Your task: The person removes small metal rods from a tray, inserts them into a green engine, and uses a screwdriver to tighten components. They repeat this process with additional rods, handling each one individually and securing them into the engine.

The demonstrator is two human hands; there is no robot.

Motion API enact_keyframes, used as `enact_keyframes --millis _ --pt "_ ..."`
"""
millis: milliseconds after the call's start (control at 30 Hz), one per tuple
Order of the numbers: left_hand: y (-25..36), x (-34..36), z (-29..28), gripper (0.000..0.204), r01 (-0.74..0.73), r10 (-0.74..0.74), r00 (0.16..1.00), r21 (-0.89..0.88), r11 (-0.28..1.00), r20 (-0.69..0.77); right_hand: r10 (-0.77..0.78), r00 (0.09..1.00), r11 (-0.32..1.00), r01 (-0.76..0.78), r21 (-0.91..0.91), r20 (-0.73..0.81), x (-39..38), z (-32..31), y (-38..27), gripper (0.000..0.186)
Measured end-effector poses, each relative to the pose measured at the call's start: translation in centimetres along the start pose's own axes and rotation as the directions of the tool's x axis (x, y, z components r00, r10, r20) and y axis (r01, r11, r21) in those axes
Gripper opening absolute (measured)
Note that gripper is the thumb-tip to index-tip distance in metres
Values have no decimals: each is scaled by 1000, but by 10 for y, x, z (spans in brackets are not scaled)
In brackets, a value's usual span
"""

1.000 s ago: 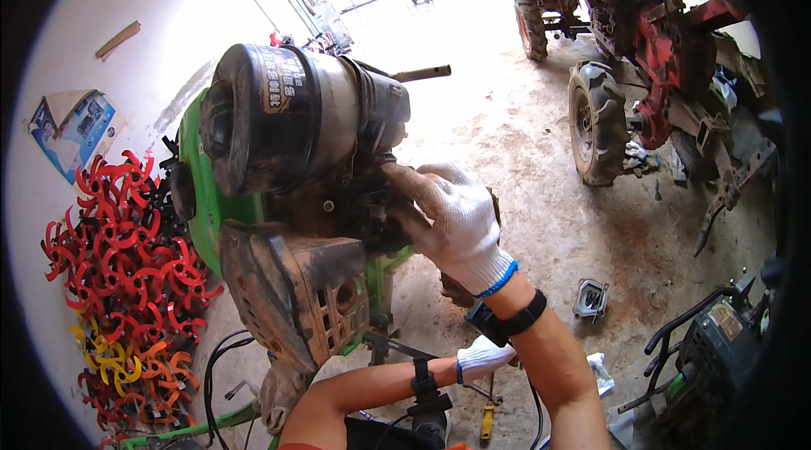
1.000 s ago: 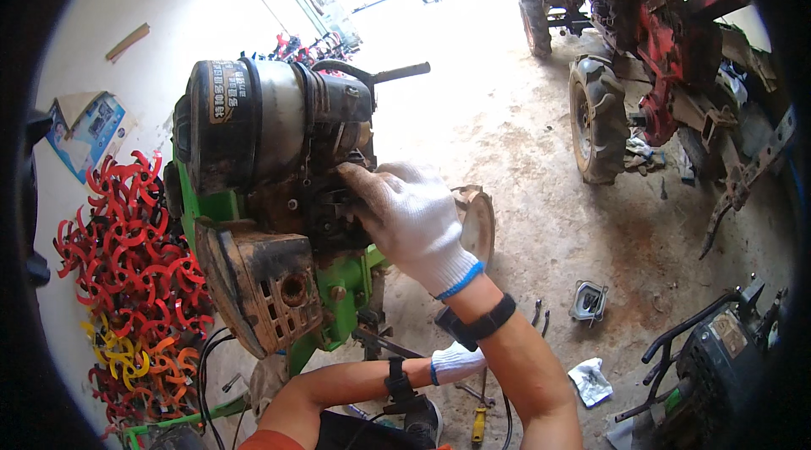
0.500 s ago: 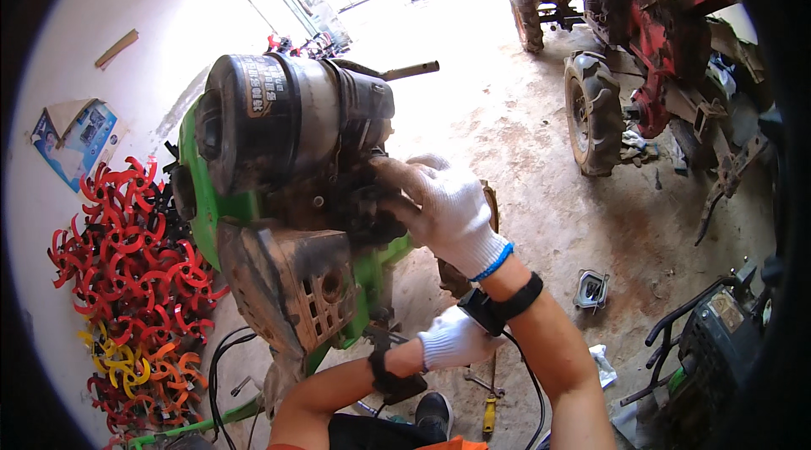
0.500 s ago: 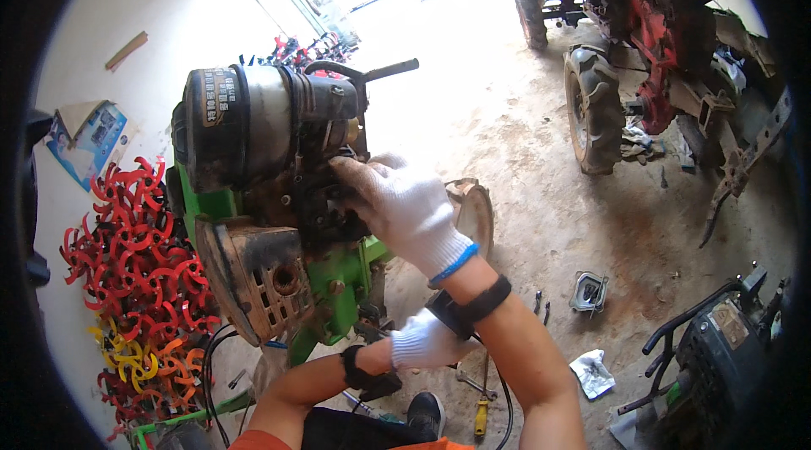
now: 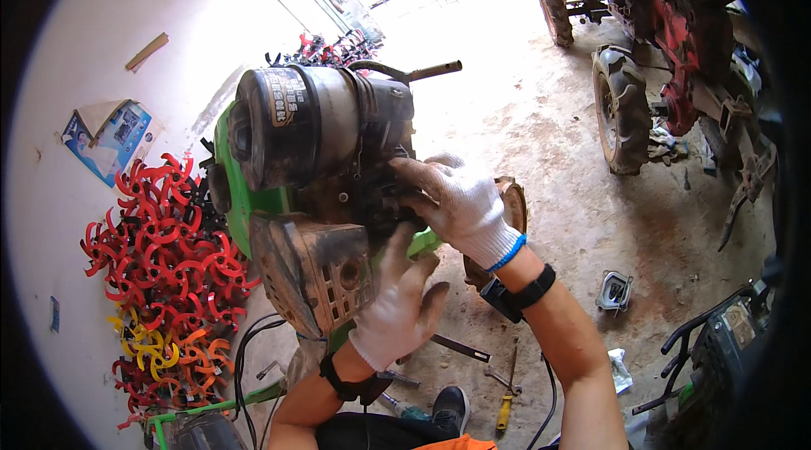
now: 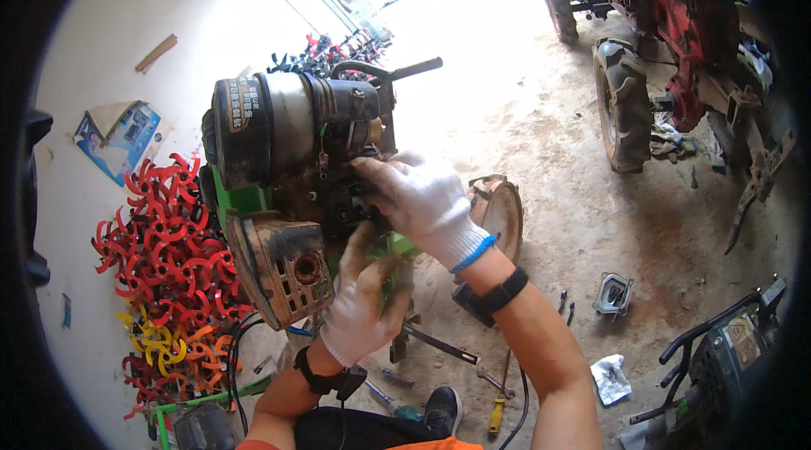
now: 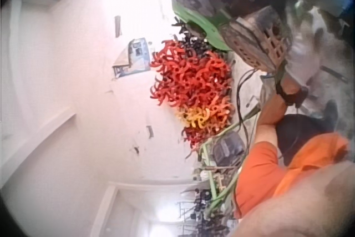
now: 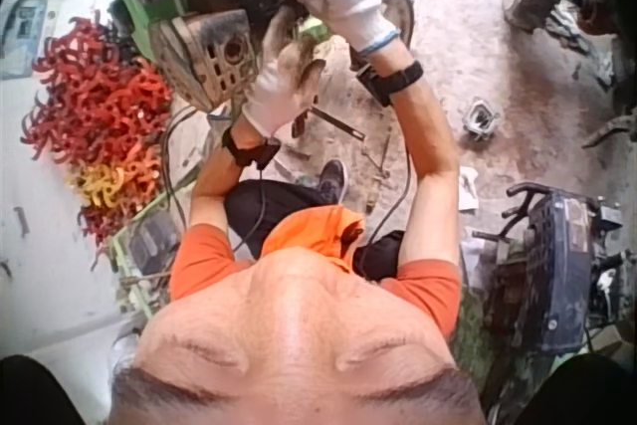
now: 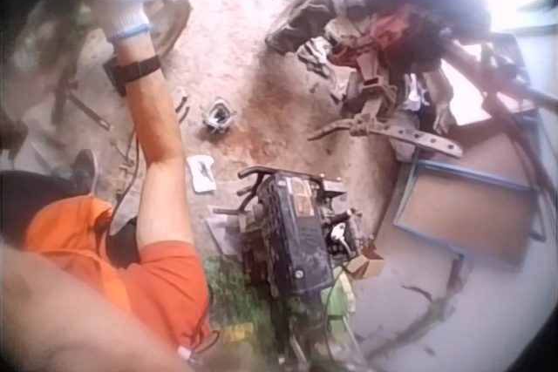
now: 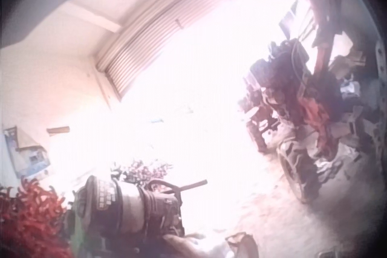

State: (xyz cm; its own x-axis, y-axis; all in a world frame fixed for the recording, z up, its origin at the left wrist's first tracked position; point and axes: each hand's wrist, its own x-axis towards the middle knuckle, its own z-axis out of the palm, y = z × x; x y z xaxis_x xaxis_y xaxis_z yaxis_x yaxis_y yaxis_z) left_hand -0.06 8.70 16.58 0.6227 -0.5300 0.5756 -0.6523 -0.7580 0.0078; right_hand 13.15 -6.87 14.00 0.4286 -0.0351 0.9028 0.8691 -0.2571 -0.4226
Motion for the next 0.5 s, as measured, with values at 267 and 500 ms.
enact_keyframes --millis 267,500 --pt "-12 16 1 45 79 -97 993 244 967 63 -9 1000 1000 9 0 14 -4 4 8 53" --pt "-1 25 6 49 297 -333 936 258 919 110 -32 999 999 32 1 8 -5 -1 9 55"
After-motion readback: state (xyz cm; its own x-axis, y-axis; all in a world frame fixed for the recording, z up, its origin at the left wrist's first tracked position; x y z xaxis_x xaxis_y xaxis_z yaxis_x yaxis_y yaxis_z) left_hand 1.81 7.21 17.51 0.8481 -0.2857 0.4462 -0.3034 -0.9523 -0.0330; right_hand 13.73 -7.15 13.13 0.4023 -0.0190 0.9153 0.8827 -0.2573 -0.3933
